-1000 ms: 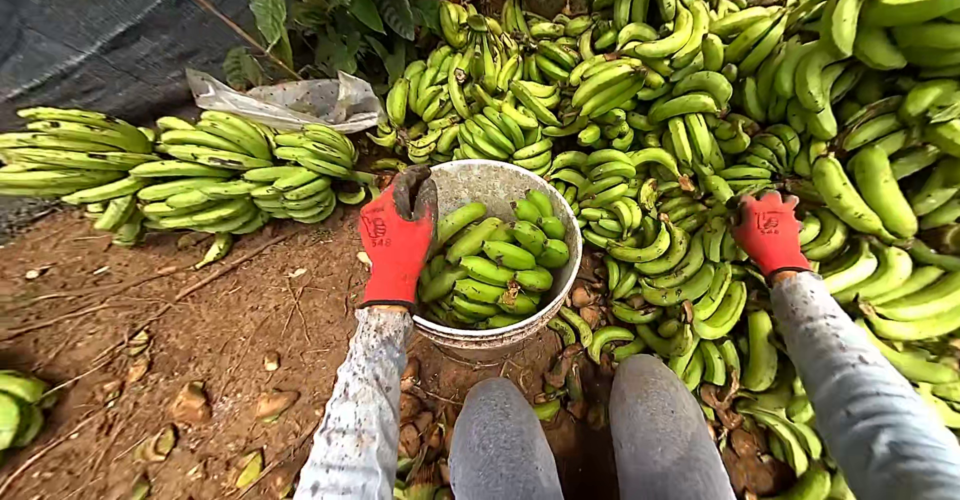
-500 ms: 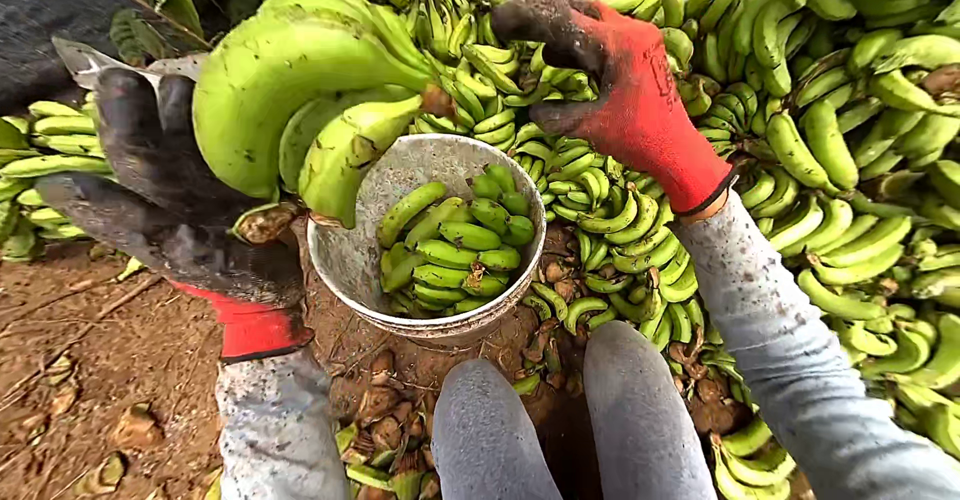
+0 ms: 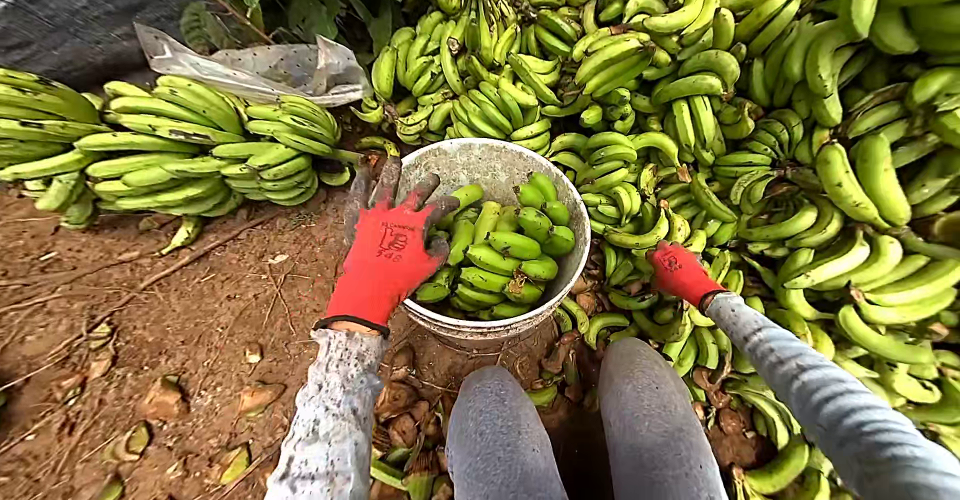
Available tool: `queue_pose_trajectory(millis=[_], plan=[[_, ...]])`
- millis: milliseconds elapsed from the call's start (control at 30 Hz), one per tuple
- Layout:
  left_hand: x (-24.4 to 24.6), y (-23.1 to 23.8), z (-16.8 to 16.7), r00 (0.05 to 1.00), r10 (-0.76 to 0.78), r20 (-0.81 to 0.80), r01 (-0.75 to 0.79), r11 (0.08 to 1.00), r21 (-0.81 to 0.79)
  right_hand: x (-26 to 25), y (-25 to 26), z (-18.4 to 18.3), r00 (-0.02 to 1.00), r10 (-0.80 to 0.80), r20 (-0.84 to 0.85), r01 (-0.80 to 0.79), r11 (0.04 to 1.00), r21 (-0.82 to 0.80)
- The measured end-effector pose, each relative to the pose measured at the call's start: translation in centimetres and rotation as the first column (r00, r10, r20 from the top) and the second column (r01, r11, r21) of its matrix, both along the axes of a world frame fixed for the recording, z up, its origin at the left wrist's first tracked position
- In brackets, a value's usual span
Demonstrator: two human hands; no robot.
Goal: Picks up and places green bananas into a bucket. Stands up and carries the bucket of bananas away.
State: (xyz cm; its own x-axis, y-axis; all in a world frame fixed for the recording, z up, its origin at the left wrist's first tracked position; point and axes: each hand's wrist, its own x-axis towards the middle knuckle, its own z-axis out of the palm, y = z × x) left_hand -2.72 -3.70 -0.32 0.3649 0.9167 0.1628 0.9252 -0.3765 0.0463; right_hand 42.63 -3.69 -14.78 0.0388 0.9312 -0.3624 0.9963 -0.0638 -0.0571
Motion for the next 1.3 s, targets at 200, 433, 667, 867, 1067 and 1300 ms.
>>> queue_pose_trajectory(millis=[200,433,667,867,1067,1300], plan=[[0.4,0.5,-0.6,0.998,-0.001,0.055,0.0,1.0,0.011,-0.2,-3.7,15.6,0.891,0.122,-0.437,0.21,0.743,0.636],[-0.8,-1.2,1.1,0.599,-0.182,0.779,-0.029,0.968,0.249,-14.3,0.8,29.4,0.704,0.667,-0.245,-0.068,0.406,0.911],[0.6,0.5,0.5,0.828,-0.115,0.549,0.068,0.992,0.105,-4.2,6.7,10.6,0.903,0.371,-0.216,-0.231,0.843,0.485],[3.5,0.9,0.0,0.921,0.101,0.377,-0.111,0.994,0.004,2.7,4.5,-8.0,0.973,0.165,0.16,-0.184,0.976,0.119],[2.2,0.4,-0.1,0.879,-0.022,0.476,0.032,0.999,-0.014,0.1,6.0,-3.2,0.992,0.109,0.058,-0.12,0.966,0.228],[2.6,1.9,0.4,0.844,-0.154,0.514,0.257,0.957,-0.134,-4.6,1.3,10.4,0.816,0.125,-0.564,0.273,0.777,0.567]])
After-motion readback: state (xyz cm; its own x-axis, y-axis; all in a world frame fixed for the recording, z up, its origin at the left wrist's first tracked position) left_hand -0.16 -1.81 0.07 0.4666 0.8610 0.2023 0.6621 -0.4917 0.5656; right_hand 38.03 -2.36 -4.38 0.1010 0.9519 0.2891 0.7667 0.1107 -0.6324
